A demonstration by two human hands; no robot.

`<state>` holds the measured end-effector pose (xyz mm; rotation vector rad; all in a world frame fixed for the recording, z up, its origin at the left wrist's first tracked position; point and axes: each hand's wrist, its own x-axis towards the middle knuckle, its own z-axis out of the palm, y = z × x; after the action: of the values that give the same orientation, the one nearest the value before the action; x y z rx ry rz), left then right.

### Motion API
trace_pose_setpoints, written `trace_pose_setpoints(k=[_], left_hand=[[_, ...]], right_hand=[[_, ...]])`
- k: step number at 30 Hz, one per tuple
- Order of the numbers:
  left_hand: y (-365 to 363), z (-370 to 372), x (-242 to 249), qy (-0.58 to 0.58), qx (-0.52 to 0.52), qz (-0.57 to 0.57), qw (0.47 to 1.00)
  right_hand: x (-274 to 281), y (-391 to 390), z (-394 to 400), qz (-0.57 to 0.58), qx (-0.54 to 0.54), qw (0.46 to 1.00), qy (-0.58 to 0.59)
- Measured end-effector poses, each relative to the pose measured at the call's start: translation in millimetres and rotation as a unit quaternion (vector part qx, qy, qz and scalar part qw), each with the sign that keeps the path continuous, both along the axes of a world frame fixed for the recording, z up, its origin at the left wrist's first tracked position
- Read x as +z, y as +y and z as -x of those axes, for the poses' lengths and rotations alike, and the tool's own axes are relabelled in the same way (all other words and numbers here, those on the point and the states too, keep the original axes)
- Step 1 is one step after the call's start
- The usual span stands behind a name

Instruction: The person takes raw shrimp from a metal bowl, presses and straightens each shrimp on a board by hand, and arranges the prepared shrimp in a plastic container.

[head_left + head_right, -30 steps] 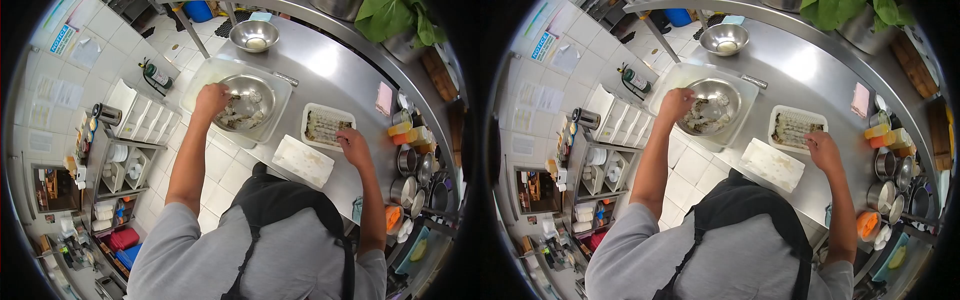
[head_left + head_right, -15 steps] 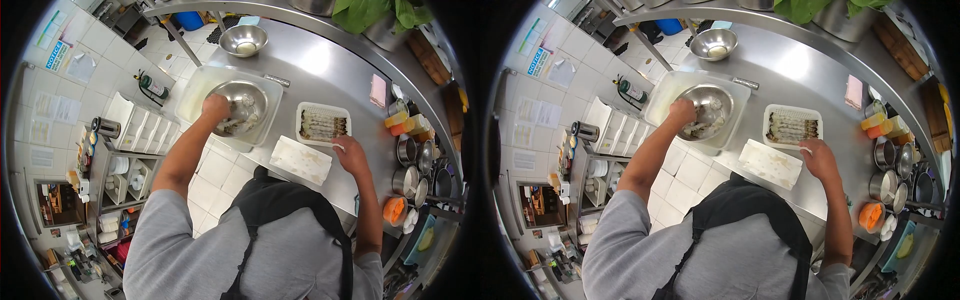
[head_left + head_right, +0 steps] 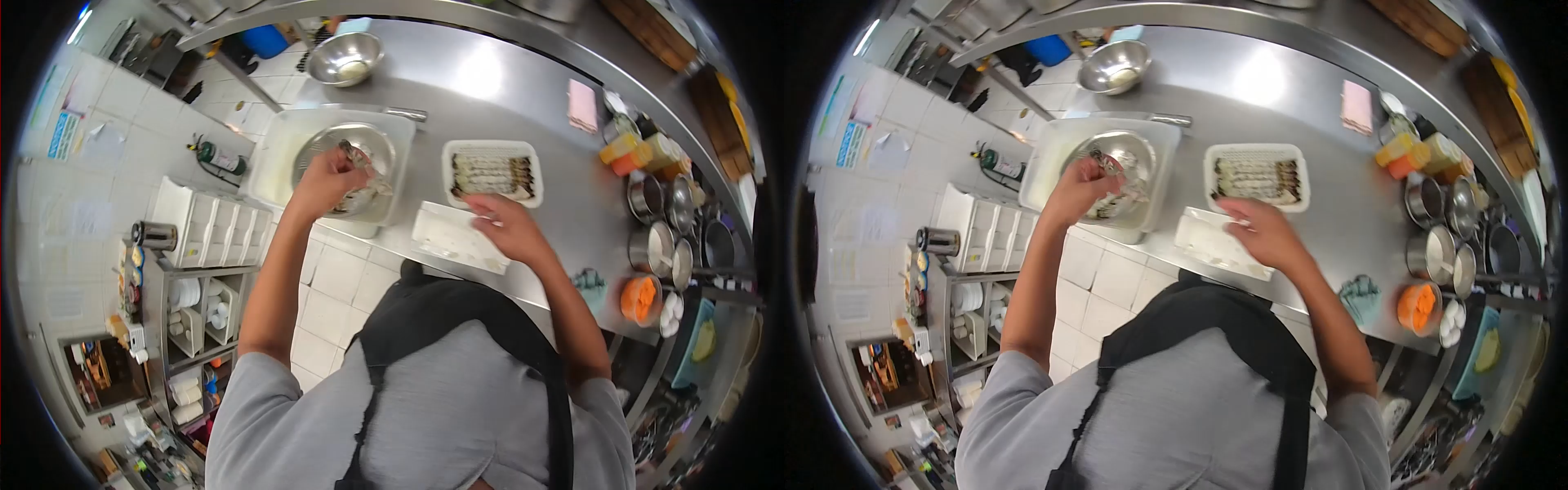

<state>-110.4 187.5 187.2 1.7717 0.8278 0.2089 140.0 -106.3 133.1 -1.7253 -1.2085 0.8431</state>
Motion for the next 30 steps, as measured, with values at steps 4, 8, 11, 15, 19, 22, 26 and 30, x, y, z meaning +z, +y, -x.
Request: trace_pose_setpoints(k=[4, 8, 11, 15, 19, 22, 26, 30], left_hand=[[-69, -34, -22, -0.089, -0.047, 0.168, 0.981], [-98, -30, -76, -0.101, -0.08, 0.219, 0.967], [-113, -21, -120, -0.075, -0.103, 0.217, 0.968], [-148, -31, -139, -0.031, -0.141, -0.044, 0.989], [-164, -40, -144, -0.029, -0.126, -0.085, 0.988], [-158, -46, -151, 0.026, -0.133, -0.05, 0.99], [-156, -46, -172, 0.034, -0.207, -0.34, 0.917], [-164, -55, -161, -0.026, -0.205, -0.335, 0.919]], right_hand=[[-16, 26, 36, -0.058, -0.017, 0.957, 0.283], [-11, 3, 34, 0.081, -0.045, 0.987, 0.131], [-34, -17, 38, 0.062, -0.044, 0.997, 0.021], [-84, -24, 42, 0.058, -0.042, 0.997, 0.034], [-102, -26, 42, 0.079, -0.075, 0.978, 0.175], [-96, -32, 41, 0.06, -0.074, 0.994, 0.045], [-109, -40, 42, 0.064, -0.012, 0.983, -0.173], [-115, -48, 46, 0.064, -0.036, 0.981, -0.179]])
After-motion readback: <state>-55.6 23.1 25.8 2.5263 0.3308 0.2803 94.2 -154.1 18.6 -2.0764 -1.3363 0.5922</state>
